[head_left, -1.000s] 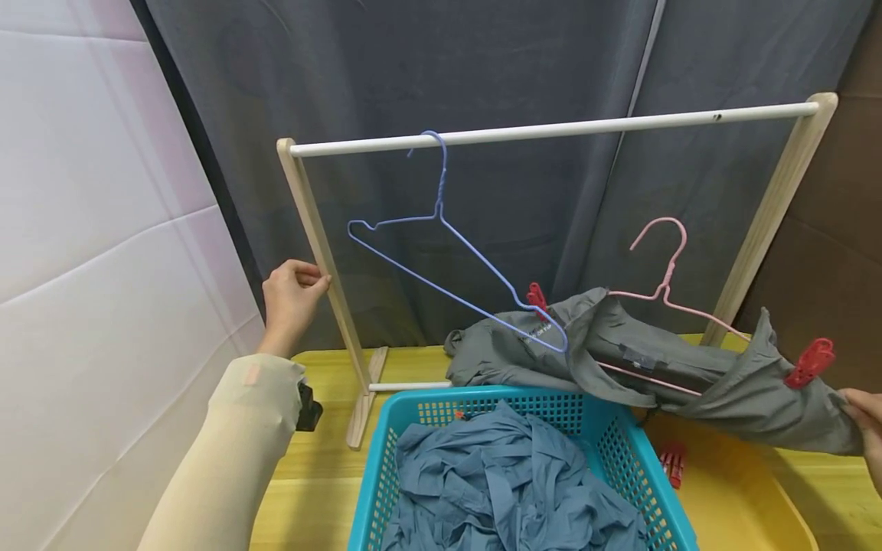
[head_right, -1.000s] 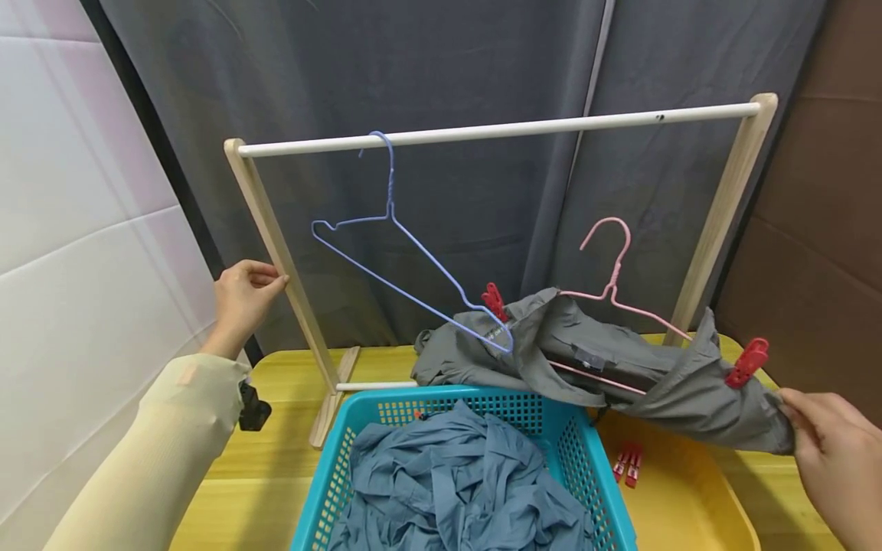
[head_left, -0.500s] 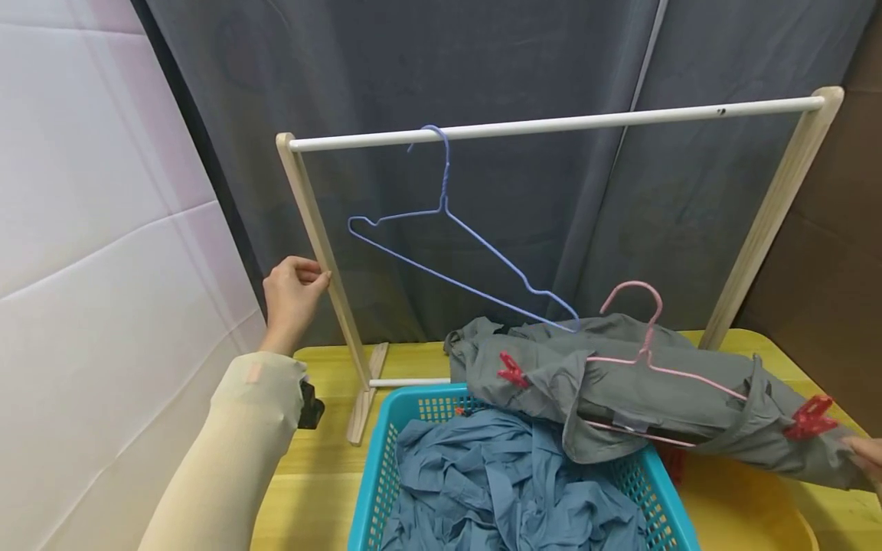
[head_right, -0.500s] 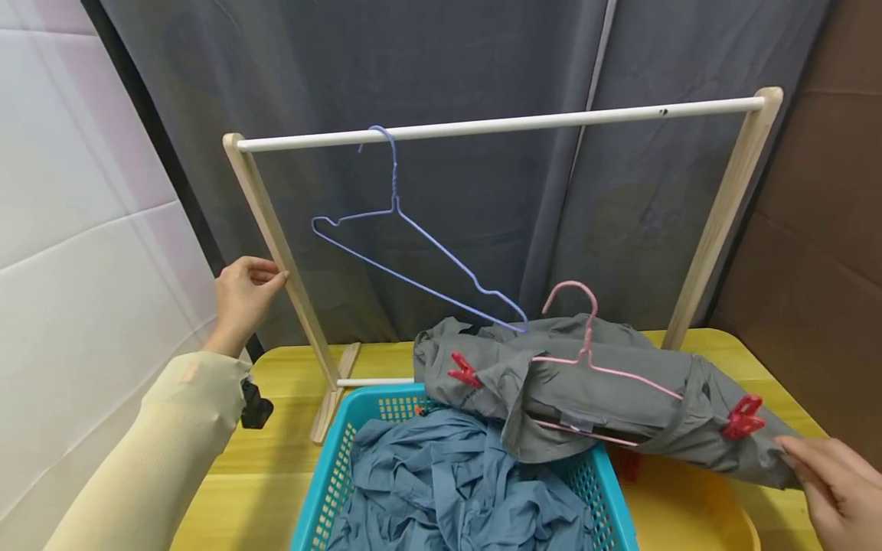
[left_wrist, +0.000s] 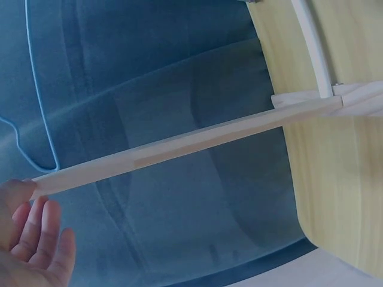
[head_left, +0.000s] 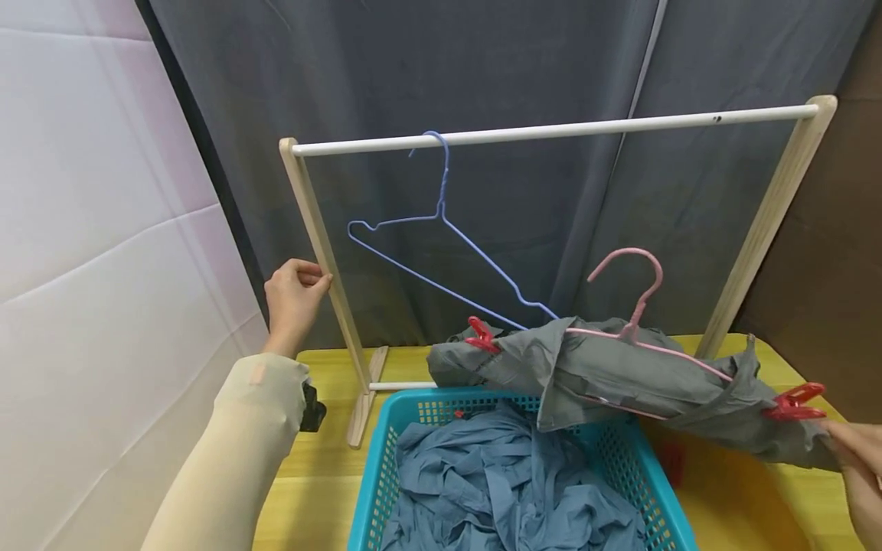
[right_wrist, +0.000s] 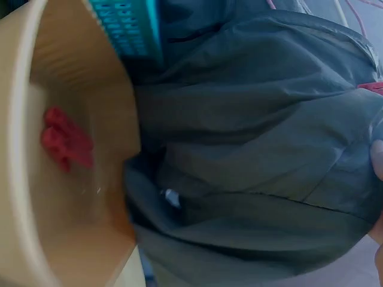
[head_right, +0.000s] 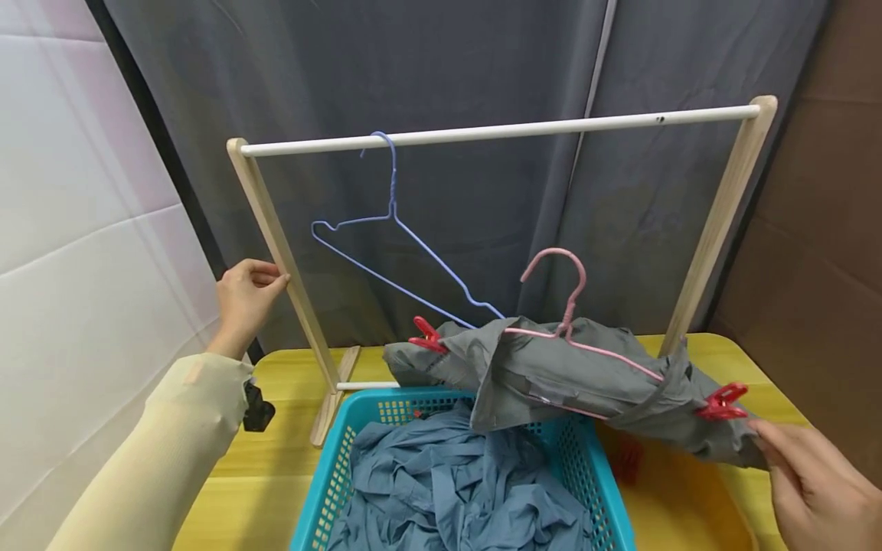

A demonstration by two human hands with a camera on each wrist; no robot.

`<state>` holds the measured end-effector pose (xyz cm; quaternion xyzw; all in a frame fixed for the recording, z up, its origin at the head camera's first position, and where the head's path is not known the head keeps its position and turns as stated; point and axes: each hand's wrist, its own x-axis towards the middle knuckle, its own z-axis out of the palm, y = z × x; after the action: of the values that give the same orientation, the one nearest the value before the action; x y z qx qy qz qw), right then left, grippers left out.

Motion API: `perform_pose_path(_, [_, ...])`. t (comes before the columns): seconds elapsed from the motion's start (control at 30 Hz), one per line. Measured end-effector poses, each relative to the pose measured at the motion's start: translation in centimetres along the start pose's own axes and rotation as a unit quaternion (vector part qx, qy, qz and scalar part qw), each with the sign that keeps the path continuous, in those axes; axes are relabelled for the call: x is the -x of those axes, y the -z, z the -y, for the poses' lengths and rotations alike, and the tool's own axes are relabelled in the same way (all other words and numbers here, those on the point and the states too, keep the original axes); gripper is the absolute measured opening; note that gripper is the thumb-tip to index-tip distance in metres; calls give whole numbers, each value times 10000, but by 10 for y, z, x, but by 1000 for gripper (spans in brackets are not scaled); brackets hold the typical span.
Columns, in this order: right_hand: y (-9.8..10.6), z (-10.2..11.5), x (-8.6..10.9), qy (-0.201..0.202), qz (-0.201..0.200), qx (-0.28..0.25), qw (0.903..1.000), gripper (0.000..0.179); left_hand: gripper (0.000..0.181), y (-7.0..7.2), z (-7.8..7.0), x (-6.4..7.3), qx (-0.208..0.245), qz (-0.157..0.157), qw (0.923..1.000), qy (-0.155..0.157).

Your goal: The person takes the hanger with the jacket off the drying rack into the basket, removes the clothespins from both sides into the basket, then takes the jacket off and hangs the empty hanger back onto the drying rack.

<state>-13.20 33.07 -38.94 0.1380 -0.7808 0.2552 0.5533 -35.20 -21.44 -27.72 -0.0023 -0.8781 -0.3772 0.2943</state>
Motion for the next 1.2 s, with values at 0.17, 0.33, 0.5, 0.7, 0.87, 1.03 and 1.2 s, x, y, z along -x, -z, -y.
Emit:
perform_pose_path(0.17, [-14,19,-24,-279,315,115,9990,40,21,2,3,1,-24,-161,9998,63])
perform_pose_path(0.33, [-37,29,-48,-57,192,-27,9998,36,20,3,6,-1,-65,-344,9993,88])
perform_pose_path(0.5, [-62,38,-69,19,59,180,9998,25,20,4,10,-1,-111,-404,9991,35])
perform_pose_path(0.7, [-90,50,-91,4,-83,-270,9996,10,20,6,11,1,33,-244,9996,-154])
perform_pose_path(0.87, [-102,55,-101,-112,-108,-335,9993,18,19,9,5,5,117,-87,9998,-163])
perform_pose_path(1.03, [-105,53,-103,-270,-167,-309,9990,18,16,14,-8,12,204,13,9985,-503])
perform_pose_path(1.2, [-103,49,-100,-506,-117,-344,9981,11,15,23,-24,23,342,301,9965,-696])
